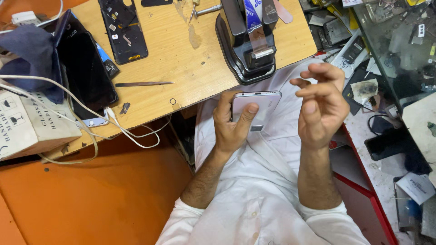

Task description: The person disassembles a smartphone, removes the back cover and internal components, and uses a screwdriver to manipulate parts. They then reassemble the phone, connect a charging cable, and wipe the device with a cloth.

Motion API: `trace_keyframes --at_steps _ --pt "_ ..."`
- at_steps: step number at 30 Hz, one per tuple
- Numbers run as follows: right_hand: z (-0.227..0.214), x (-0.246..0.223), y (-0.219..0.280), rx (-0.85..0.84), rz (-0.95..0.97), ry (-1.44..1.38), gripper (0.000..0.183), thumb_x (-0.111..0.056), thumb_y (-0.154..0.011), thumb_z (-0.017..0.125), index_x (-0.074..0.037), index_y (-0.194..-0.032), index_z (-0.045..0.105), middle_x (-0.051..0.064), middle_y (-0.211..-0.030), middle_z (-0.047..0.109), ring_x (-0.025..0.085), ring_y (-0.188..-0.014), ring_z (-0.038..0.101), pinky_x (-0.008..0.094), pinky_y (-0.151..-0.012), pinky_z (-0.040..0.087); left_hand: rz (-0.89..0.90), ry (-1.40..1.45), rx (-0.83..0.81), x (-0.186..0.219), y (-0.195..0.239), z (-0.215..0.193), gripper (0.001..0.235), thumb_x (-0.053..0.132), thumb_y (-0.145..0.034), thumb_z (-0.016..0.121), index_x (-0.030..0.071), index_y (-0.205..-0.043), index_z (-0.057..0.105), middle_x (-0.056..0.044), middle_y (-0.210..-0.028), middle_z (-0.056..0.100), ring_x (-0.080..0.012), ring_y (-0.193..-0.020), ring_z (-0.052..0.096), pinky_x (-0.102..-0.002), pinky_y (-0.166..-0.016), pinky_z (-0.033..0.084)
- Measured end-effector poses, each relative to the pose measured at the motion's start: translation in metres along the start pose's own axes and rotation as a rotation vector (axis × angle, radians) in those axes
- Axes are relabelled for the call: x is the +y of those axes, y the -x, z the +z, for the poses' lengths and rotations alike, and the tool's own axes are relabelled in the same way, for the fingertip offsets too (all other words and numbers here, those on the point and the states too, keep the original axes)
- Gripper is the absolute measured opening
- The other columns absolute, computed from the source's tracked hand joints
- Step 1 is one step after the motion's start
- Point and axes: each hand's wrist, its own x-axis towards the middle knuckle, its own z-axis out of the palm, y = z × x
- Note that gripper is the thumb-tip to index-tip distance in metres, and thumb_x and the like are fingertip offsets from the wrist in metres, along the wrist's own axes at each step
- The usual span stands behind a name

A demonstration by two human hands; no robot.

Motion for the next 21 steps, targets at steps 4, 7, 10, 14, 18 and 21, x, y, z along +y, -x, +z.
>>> trace_keyframes --at_steps 4,7,10,14,18,21 --pt "-0.003 -0.001 0.026 -0.002 -0.017 0.056 0.027 -0.024 -0.098 0.085 -0.002 -0.104 0.070 0.006 -0.130 0.054 0.015 -0.110 0.059 0.032 -0.099 0.056 0.024 -0.034 -0.012 -0.002 0.004 0.003 0.034 0.032 -0.102 0.075 0.005 -0.115 0.059 -0.006 -0.093 0.070 -0.0111 -0.079 0.066 -0.026 -0.076 0.055" --pt "-0.001 0.003 0.030 -0.006 0.008 0.133 0.022 -0.017 -0.098 0.085 -0.001 -0.104 0.072 0.008 -0.128 0.054 0.015 -0.106 0.057 0.028 -0.095 0.052 0.011 -0.010 -0.029 0.000 0.005 0.003 0.032 0.031 -0.102 0.076 0.005 -0.113 0.058 -0.004 -0.090 0.069 -0.0093 -0.073 0.064 -0.024 -0.070 0.053" --pt "0.004 0.005 0.031 0.001 -0.007 0.173 0.020 -0.014 -0.098 0.085 -0.001 -0.105 0.072 0.008 -0.127 0.054 0.015 -0.105 0.058 0.027 -0.095 0.052 0.023 -0.010 -0.021 0.002 0.005 0.003 0.031 0.030 -0.103 0.075 0.005 -0.112 0.057 -0.005 -0.091 0.069 -0.0092 -0.073 0.063 -0.024 -0.068 0.052" --pt "0.009 0.009 0.036 0.033 -0.032 0.195 0.018 -0.013 -0.100 0.084 -0.002 -0.105 0.071 0.008 -0.124 0.055 0.015 -0.106 0.059 0.027 -0.097 0.054 0.012 0.004 -0.014 0.004 0.006 0.003 0.034 0.032 -0.104 0.072 0.004 -0.115 0.057 -0.005 -0.092 0.068 -0.0104 -0.077 0.065 -0.024 -0.070 0.053" --pt "0.010 0.013 0.040 0.058 -0.073 0.294 0.020 -0.015 -0.099 0.083 -0.002 -0.104 0.069 0.009 -0.118 0.058 0.015 -0.103 0.060 0.026 -0.091 0.054 0.050 -0.001 -0.030 0.006 0.006 0.000 0.037 0.034 -0.103 0.073 0.004 -0.116 0.056 -0.006 -0.092 0.067 -0.0113 -0.079 0.065 -0.025 -0.072 0.054" --pt "0.016 0.016 0.037 0.079 -0.223 0.487 0.023 -0.018 -0.097 0.085 -0.004 -0.102 0.067 0.009 -0.114 0.059 0.018 -0.102 0.061 0.027 -0.086 0.055 0.077 -0.018 -0.028 0.003 0.008 0.000 0.045 0.038 -0.097 0.080 0.005 -0.116 0.054 -0.005 -0.096 0.069 -0.0108 -0.081 0.068 -0.024 -0.073 0.056"
